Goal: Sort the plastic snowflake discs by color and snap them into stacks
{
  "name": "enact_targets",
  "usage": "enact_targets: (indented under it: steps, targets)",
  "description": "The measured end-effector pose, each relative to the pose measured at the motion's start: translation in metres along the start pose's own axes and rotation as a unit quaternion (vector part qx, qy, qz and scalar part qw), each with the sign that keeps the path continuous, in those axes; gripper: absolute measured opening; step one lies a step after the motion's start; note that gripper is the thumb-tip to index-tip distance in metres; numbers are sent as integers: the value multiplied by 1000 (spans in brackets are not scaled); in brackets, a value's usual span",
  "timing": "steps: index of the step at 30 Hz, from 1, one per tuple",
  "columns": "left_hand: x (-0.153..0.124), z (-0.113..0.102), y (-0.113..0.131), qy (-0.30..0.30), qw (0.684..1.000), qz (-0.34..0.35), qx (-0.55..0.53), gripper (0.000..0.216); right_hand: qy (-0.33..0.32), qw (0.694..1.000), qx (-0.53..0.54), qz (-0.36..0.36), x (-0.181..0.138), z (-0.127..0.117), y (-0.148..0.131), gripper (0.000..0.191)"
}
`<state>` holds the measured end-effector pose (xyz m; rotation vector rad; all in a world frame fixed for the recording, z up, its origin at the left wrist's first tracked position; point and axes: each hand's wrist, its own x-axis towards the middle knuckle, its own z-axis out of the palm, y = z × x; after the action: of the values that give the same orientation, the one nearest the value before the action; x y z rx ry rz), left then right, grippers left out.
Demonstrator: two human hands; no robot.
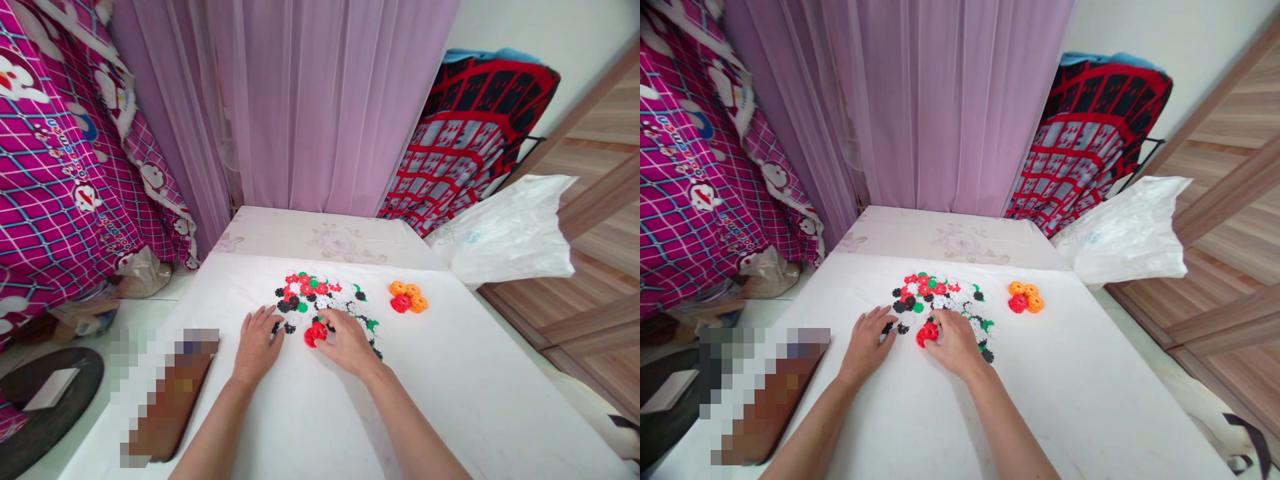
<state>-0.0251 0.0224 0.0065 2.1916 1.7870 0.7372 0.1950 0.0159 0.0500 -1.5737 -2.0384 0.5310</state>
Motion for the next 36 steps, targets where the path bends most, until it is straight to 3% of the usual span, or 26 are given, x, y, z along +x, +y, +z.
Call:
enact_targets:
  steps: [16,27,32,36]
  targets:
    - [-1,1,-1,12,1000,8,4,23,-46,993,-104,-3,0,6,-15,41]
    - [-2,0,-1,10,1000,8,0,23,-37,996,-76,-14,-3,4,-8,38]
    - [-1,-1,-1,1,1000,7,3,23,-6,996,-92,-13,23,-6,9,22]
    - [-1,0,-2,1,1000,9,4,23,33,983,-158,87,57,-11,16,24]
